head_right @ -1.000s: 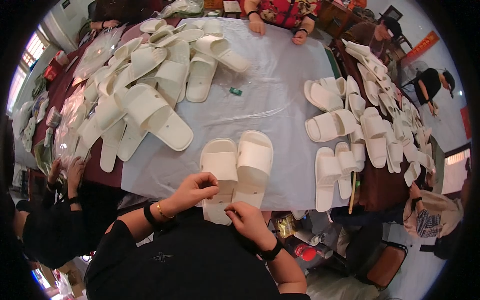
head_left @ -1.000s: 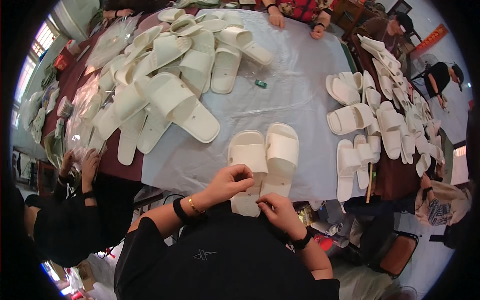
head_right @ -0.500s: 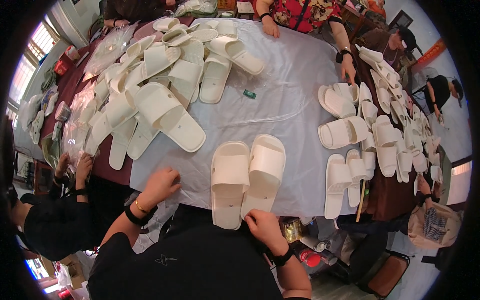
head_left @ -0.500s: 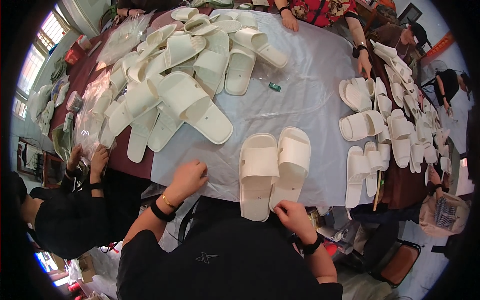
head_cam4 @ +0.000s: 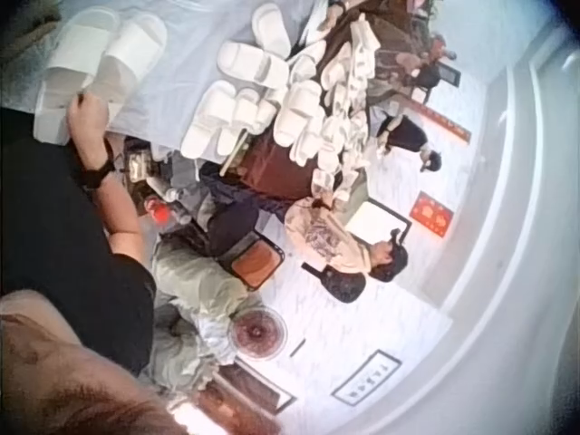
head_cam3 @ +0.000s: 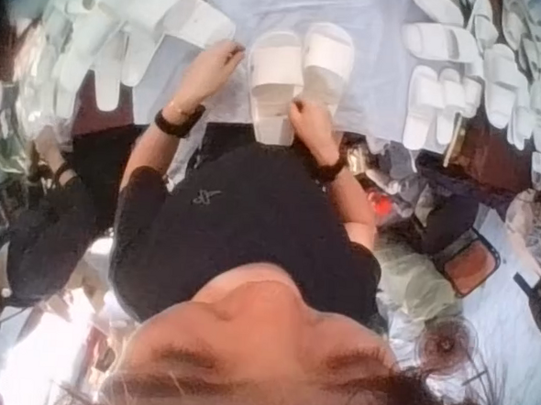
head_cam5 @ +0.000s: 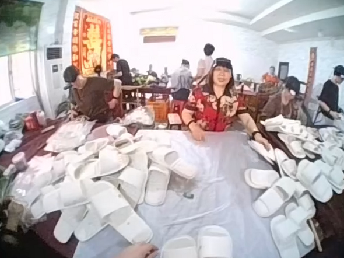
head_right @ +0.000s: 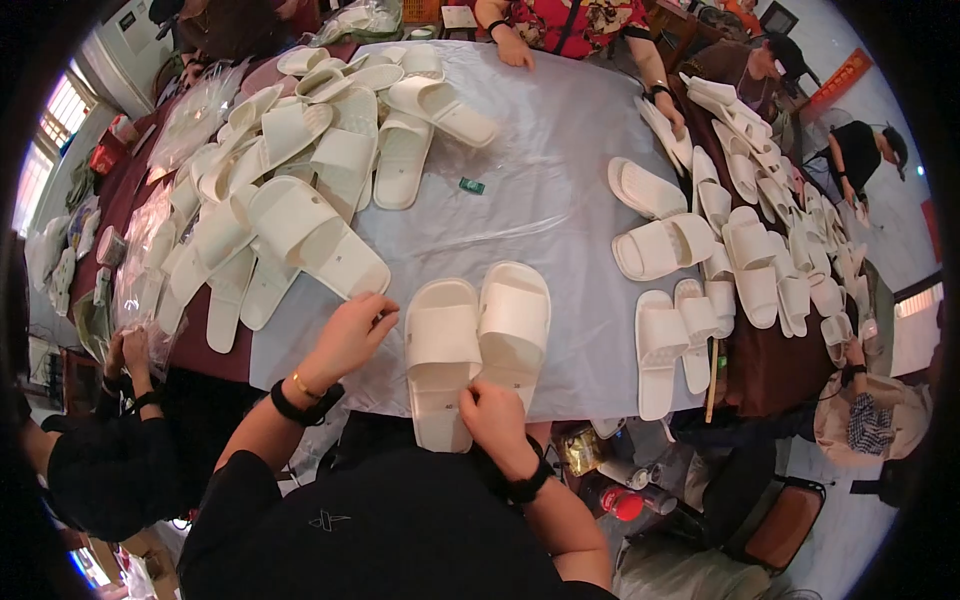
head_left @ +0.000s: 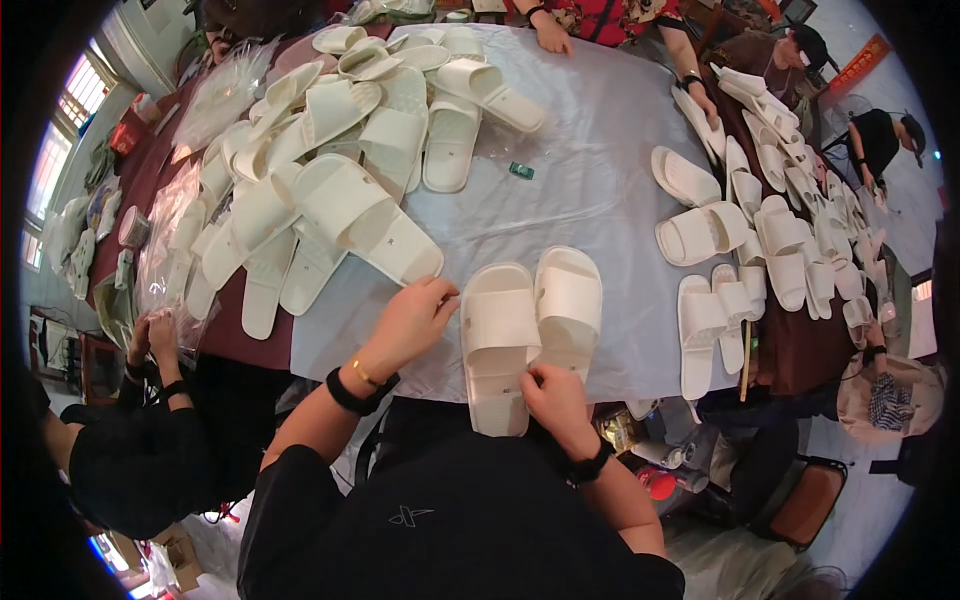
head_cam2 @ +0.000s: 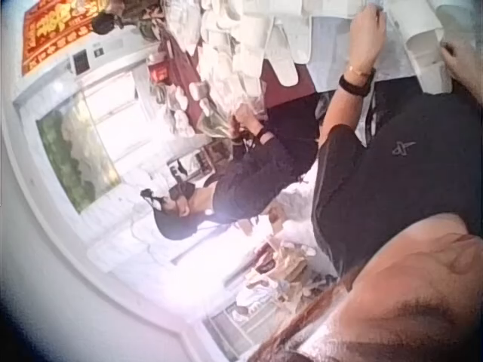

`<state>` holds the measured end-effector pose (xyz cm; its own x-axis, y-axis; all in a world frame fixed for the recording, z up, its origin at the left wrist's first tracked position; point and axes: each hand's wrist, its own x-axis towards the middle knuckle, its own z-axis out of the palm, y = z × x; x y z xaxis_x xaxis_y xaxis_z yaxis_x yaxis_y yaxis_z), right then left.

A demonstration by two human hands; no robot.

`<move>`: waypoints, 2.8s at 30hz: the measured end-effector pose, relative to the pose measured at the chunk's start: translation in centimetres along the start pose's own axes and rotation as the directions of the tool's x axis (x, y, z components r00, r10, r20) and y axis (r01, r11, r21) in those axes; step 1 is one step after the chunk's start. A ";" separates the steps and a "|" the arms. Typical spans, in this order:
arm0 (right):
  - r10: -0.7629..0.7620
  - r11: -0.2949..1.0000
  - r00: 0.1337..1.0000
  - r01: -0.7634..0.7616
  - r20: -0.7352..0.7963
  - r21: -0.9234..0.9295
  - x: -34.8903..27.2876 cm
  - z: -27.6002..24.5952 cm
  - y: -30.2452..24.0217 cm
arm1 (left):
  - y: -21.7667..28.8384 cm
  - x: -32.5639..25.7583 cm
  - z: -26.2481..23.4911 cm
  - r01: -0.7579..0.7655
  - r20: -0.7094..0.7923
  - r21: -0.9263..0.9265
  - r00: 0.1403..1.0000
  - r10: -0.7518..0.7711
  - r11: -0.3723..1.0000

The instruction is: Assembling white plastic sandals by hand at a manufacturing table.

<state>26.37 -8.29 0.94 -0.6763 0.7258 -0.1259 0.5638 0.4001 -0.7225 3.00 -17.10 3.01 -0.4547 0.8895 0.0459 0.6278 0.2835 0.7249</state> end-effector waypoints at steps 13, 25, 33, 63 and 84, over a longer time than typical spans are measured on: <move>0.039 0.991 0.977 -0.011 -0.211 0.133 1.8 3.0 0.3 | 0.7 7.1 4.9 0.040 0.341 0.113 0.937 -0.077 0.993; 0.042 0.988 0.979 -0.010 -0.201 0.154 2.0 1.9 -1.3 | -1.9 8.0 5.5 0.320 0.497 -0.336 0.859 -0.122 0.886; 0.014 0.986 0.995 0.003 -0.099 0.168 0.5 1.0 1.9 | -1.3 7.7 4.9 0.387 0.444 -0.481 0.881 -0.162 0.787; -0.498 0.854 0.863 0.471 -0.087 -0.220 -1.6 -1.3 1.9 | 5.3 13.0 8.4 0.174 0.392 -0.414 0.920 0.003 0.893; -0.613 0.771 0.778 0.551 -0.138 -0.318 3.1 -1.7 6.2 | 4.5 13.5 10.3 0.100 0.585 -0.332 0.802 0.121 0.938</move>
<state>28.62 -2.59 -2.79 -0.8062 0.3967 0.4390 0.2126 0.8866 -0.4107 6.20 -0.17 -0.21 0.0810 0.9574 -0.2772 0.3341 0.2360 0.9125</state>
